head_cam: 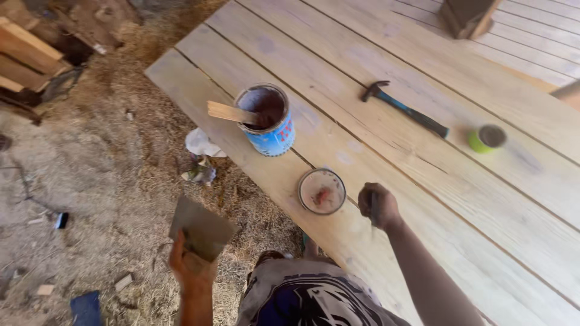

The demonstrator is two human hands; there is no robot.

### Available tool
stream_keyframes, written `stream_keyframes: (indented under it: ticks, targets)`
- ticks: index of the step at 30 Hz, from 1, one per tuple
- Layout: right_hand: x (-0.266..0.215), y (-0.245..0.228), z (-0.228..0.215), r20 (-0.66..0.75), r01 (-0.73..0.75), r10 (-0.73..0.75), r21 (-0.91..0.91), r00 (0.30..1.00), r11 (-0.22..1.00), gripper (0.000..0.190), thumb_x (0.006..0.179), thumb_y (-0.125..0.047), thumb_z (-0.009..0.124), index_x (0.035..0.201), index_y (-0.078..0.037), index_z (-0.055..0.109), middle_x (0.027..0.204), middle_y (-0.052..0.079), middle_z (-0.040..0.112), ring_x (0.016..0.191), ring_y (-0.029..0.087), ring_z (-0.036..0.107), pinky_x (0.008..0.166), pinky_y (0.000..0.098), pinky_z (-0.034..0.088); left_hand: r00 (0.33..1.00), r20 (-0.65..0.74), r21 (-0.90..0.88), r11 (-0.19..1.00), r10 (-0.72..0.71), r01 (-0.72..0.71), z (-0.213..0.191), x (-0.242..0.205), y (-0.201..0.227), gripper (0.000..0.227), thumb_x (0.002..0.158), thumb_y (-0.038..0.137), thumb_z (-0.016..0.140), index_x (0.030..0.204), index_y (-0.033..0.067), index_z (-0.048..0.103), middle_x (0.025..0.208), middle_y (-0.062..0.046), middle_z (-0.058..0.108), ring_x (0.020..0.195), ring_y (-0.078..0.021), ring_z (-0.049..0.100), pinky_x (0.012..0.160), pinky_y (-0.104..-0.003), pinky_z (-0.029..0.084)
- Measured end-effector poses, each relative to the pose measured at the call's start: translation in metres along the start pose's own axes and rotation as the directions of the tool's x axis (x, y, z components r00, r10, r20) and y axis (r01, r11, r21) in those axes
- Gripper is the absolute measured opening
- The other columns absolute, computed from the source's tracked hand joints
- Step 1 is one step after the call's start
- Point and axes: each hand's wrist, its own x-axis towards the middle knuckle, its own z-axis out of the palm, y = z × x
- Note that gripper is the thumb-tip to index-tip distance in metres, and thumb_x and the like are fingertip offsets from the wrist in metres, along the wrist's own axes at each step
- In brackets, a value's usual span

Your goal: The person uses a scraper to apply wood filler from a small container onto various spots and cracks on a wooden table, then uses a piece of sandpaper to smooth down the filled areas.

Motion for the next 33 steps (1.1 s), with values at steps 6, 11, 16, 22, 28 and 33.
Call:
stream_keyframes:
  ticks: [6,11,16,22,28,33]
  targets:
    - [0.048,-0.086,0.184,0.48,0.504,-0.271,-0.466,0.834,0.727,0.037,0.084,-0.009,0.063,0.118,0.002,0.073,0.087,0.01,0.07,0.076,0.012,0.062,0.069,0.0284,0.052,0.998,-0.007,0.1,0.993,-0.065,0.066,0.013,0.012,-0.011,0.062,0.082,0.017,0.062,0.143,0.0112,0.053,0.126,-0.009,0.063,0.119,-0.0306,0.061,0.1,-0.052,0.053]
    - [0.077,-0.104,0.339,0.455,0.45,-0.165,-0.891,0.875,-0.069,0.075,0.081,-0.052,0.076,0.139,-0.01,0.055,0.107,0.018,0.071,0.1,0.037,0.07,0.087,0.0457,0.055,0.971,0.239,0.015,1.0,0.012,-0.016,0.021,0.062,-0.009,0.057,0.09,0.018,0.064,0.142,0.0008,0.051,0.126,-0.016,0.063,0.116,-0.0337,0.064,0.097,-0.05,0.056]
    - [0.129,-0.073,0.38,0.415,0.394,-0.024,-0.879,0.91,-0.267,0.047,0.093,-0.051,0.061,0.128,-0.021,0.069,0.119,0.016,0.069,0.11,0.04,0.065,0.09,0.0517,0.054,0.981,0.164,0.163,0.984,-0.101,0.074,-0.008,0.117,-0.007,0.055,0.089,0.022,0.064,0.136,-0.004,0.053,0.12,-0.022,0.066,0.106,-0.0381,0.067,0.082,-0.053,0.059]
    - [0.193,-0.114,0.352,0.116,0.065,-0.198,-0.967,0.973,-0.247,0.049,0.094,-0.045,0.062,0.119,-0.003,0.069,0.114,0.021,0.074,0.104,0.036,0.073,0.086,0.048,0.06,0.965,-0.056,0.462,0.851,-0.255,0.252,-0.02,0.191,0.01,0.055,0.085,0.027,0.066,0.131,0.0006,0.054,0.115,-0.019,0.067,0.103,-0.036,0.069,0.077,-0.053,0.062]
    - [0.181,-0.14,0.321,-0.148,-0.123,-0.167,-0.981,0.975,0.152,0.044,0.089,-0.048,0.066,0.113,-0.011,0.071,0.113,0.019,0.075,0.105,0.032,0.072,0.091,0.0453,0.055,0.918,0.317,0.373,0.921,-0.238,0.111,0.006,0.242,0.047,0.048,0.082,0.008,0.067,0.129,0.0047,0.059,0.114,-0.009,0.068,0.101,-0.0259,0.069,0.084,-0.046,0.059]
    - [0.151,-0.142,0.29,0.105,0.075,-0.329,-0.992,0.938,-0.101,0.034,0.097,-0.038,0.053,0.1,-0.013,0.075,0.095,0.015,0.078,0.088,0.035,0.075,0.08,0.0453,0.058,0.893,0.425,0.34,0.94,-0.15,-0.004,0.021,0.263,0.052,0.038,0.091,0.007,0.065,0.128,0.0006,0.061,0.115,-0.011,0.069,0.102,-0.0231,0.068,0.09,-0.041,0.057]
